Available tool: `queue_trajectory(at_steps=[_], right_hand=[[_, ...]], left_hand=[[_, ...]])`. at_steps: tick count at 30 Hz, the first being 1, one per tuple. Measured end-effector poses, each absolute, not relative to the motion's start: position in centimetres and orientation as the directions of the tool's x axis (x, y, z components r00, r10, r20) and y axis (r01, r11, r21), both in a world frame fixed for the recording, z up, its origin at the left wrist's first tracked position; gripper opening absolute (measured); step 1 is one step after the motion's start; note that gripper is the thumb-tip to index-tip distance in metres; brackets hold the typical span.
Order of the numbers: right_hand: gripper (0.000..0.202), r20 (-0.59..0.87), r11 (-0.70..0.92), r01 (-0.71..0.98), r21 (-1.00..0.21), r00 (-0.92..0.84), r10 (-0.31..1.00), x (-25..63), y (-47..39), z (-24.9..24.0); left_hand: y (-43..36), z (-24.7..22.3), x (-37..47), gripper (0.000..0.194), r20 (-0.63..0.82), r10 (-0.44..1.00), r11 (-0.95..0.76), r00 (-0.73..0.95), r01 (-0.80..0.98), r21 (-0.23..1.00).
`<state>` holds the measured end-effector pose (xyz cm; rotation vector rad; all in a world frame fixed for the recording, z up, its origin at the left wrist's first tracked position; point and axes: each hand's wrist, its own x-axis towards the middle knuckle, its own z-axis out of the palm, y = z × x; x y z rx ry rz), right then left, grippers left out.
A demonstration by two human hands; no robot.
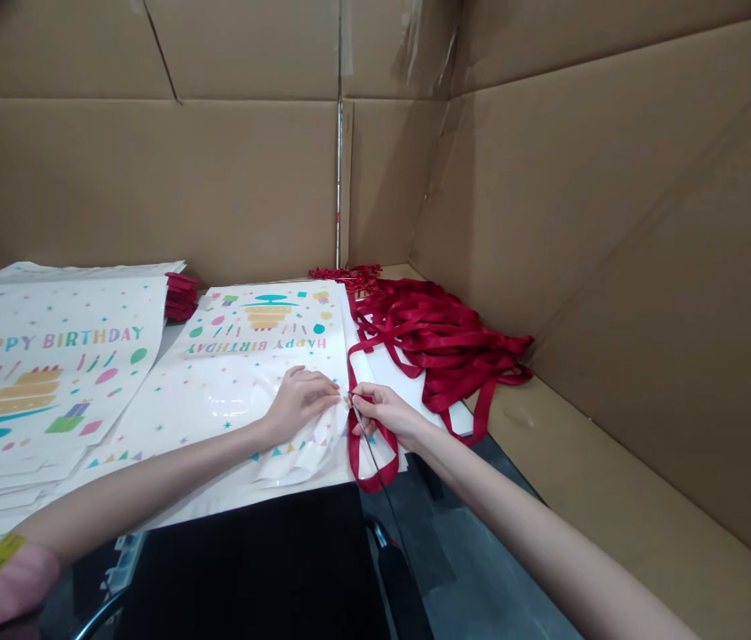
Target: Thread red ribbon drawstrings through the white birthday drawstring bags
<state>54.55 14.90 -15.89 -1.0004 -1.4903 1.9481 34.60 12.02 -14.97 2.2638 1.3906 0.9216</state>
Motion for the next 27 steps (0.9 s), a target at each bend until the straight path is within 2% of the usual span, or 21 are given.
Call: queue_trajectory(at_steps=[13,21,27], right_hand=[[0.045,-0.223,-0.111,0.217,-0.970,-0.608,0.762,54.7,15.0,-14.1],[0.038,-0.168,0.047,0.335,-0.941,-0.583,0.795,55.5,16.4,-12.9],[0.035,-0.198,0.101,0.411,-0.906,-0.622,0.758,54.6,17.5,-13.9]], left_hand=[[11.7,-14.9,34.3,0.015,0.333,0.900,-0.436,0.282,0.607,0.665],[11.4,-14.7,34.2,0.015,0.337,0.893,-0.449,0.296,0.606,0.656],[11.5,-14.8,34.2,0.018,0.332,0.894,-0.448,0.302,0.627,0.637]])
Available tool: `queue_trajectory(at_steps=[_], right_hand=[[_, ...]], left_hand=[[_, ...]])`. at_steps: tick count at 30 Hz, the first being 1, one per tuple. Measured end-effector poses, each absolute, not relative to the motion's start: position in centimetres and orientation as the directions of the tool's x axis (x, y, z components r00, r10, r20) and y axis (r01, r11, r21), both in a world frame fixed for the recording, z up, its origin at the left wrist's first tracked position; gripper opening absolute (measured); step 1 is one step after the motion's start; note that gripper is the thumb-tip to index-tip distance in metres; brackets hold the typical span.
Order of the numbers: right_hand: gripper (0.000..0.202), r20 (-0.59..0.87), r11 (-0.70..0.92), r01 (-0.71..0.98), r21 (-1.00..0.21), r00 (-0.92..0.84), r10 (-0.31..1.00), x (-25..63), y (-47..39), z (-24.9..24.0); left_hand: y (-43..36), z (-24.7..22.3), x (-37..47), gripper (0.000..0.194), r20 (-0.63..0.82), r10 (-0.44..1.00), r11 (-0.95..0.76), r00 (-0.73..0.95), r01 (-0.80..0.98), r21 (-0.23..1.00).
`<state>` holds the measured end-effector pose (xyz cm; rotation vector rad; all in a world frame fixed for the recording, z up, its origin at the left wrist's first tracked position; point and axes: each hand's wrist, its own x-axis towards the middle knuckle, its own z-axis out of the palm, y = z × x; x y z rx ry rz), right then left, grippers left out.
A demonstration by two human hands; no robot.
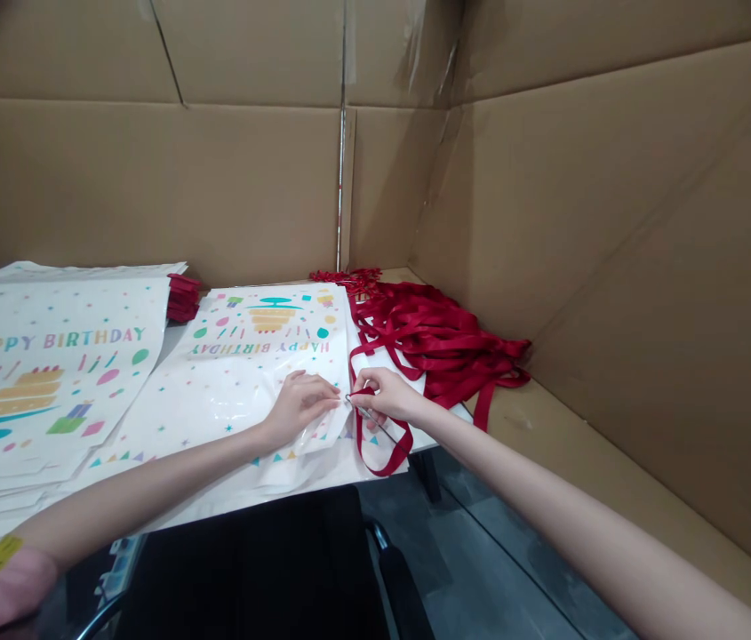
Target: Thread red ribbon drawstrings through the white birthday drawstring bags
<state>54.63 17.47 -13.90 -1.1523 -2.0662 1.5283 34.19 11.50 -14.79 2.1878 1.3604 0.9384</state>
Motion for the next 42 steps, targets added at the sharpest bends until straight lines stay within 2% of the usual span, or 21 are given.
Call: queue_trajectory(at_steps=[13,22,30,38,42], right_hand=[[0.035,-0.287,0.039,0.449,-0.893,-0.634,0.718,54.3,17.8,-14.7],[0.032,-0.299,0.029,0.437,-0.899,-0.660,0.689,54.1,18.0,-15.1],[0.041,-0.364,-0.044,0.457,-0.888,-0.641,0.675,53.8,17.5,-15.0],[0.048,-0.411,-0.121,0.461,-0.879,-0.604,0.683,53.7,16.2,-14.3],[0.041,-0.463,-0.167,0.496,-0.852,-0.568,0.680,53.8,15.9,-14.0]], left_hand=[[11.6,-15.0,34.2,0.014,0.349,0.888,-0.460,0.300,0.616,0.640],[11.7,-15.3,34.1,0.016,0.360,0.869,-0.494,0.340,0.636,0.592],[11.5,-15.5,34.0,0.017,0.326,0.864,-0.503,0.383,0.645,0.575],[10.0,-14.8,33.4,0.014,0.280,0.786,-0.611,0.551,0.621,0.491],[9.5,-15.0,33.1,0.019,0.305,0.730,-0.682,0.612,0.623,0.383]])
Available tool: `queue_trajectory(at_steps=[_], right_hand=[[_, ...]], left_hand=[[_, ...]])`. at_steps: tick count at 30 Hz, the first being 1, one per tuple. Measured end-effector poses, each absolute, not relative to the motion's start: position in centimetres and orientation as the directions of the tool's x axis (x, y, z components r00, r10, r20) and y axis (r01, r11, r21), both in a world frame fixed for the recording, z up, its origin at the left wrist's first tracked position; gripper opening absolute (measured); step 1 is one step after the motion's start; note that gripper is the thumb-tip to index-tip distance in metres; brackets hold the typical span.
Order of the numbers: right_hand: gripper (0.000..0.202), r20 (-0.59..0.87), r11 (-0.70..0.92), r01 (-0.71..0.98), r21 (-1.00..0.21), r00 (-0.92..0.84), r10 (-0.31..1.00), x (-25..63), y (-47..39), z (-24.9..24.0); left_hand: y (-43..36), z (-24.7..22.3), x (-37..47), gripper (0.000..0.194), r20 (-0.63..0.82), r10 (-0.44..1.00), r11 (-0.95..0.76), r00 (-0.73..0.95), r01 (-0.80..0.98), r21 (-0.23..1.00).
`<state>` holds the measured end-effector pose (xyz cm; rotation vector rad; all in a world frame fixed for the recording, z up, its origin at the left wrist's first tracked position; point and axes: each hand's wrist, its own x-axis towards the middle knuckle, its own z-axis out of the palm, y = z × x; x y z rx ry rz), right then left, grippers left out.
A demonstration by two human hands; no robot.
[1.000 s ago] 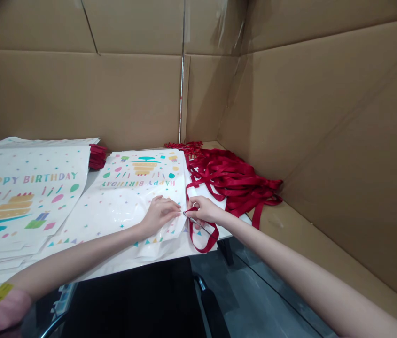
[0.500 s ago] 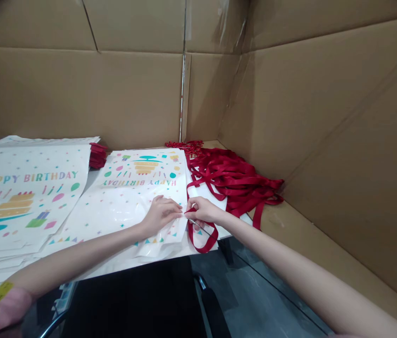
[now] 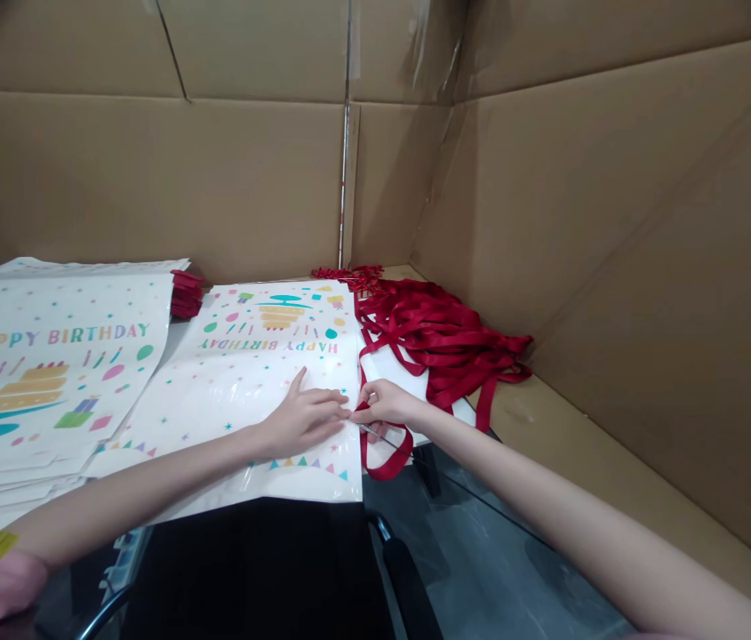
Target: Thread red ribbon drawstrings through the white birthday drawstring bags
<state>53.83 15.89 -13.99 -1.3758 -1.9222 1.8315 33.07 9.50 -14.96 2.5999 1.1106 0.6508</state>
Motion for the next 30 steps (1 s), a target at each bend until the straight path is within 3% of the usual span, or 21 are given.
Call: queue_trajectory(at_steps=[9,14,20,30], right_hand=[[0.014,-0.571,-0.259,0.578,-0.774,-0.460,0.680,54.0,15.5,-13.8],[0.012,-0.591,-0.287,0.593,-0.752,-0.415,0.691,54.8,14.8,-13.7],[0.024,-0.667,-0.367,0.613,-0.699,-0.375,0.644,55.9,13.9,-13.3],[0.025,-0.756,-0.654,0.389,-0.649,-0.240,0.609,55.5,13.0,-13.3]], left_hand=[[9.2,-15.6,33.5,0.027,0.328,0.681,-0.722,0.655,0.676,0.148],[9.0,-15.3,33.6,0.026,0.317,0.674,-0.727,0.667,0.675,0.126],[8.9,-15.2,33.7,0.026,0.301,0.675,-0.726,0.673,0.679,0.111],[8.8,-15.4,33.6,0.025,0.312,0.674,-0.727,0.670,0.677,0.114]])
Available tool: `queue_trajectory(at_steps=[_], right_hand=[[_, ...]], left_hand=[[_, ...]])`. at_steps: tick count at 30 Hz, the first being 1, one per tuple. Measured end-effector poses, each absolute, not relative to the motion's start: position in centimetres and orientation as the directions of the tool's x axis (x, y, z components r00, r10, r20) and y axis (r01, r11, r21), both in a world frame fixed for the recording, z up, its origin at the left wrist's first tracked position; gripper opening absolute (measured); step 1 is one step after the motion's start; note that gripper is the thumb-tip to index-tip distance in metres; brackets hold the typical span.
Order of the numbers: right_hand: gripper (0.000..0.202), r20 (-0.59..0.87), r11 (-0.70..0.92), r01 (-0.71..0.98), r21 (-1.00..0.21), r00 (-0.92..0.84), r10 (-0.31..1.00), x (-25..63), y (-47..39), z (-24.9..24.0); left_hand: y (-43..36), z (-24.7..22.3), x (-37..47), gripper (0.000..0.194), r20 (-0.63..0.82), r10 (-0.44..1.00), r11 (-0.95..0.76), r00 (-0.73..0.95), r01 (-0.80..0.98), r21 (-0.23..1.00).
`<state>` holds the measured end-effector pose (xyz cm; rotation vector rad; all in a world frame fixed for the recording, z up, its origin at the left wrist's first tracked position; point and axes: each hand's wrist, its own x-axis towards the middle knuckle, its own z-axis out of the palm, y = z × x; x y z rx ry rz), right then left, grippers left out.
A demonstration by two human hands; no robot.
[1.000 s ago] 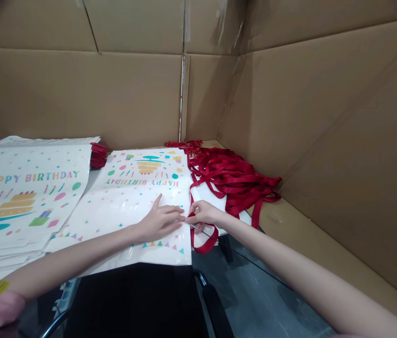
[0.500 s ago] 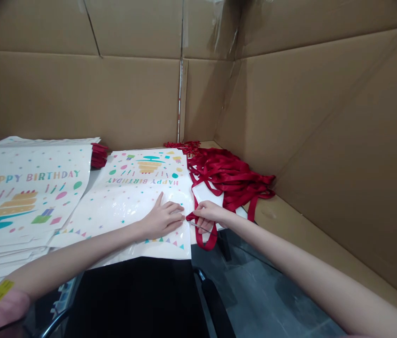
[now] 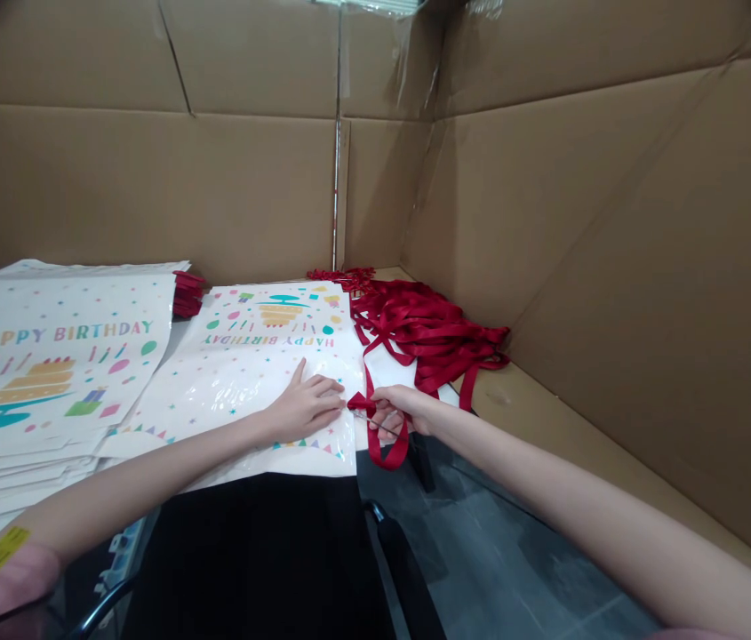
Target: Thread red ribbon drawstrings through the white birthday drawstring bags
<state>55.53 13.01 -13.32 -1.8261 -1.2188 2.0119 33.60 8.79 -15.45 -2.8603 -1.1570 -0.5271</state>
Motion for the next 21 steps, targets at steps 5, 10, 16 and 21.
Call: queue_trajectory(at_steps=[5,10,16,21], right_hand=[[0.030,-0.632,-0.445,0.521,-0.728,-0.259,0.730,55.7,12.3,-13.4],[0.034,-0.522,-0.279,0.581,-0.764,-0.305,0.796,56.2,11.5,-13.9],[0.033,-0.410,-0.080,0.721,-0.689,-0.296,0.863,56.8,10.9,-14.5],[0.033,-0.225,0.200,0.802,-0.563,-0.381,0.897,56.8,11.7,-14.3]], left_hand=[[8.8,-15.4,33.6,0.026,0.303,0.680,-0.724,0.668,0.679,0.126],[8.8,-15.5,33.6,0.026,0.300,0.683,-0.720,0.666,0.682,0.127],[8.7,-15.6,33.6,0.027,0.304,0.689,-0.717,0.658,0.679,0.156],[8.7,-15.8,33.6,0.023,0.318,0.693,-0.714,0.647,0.675,0.185]])
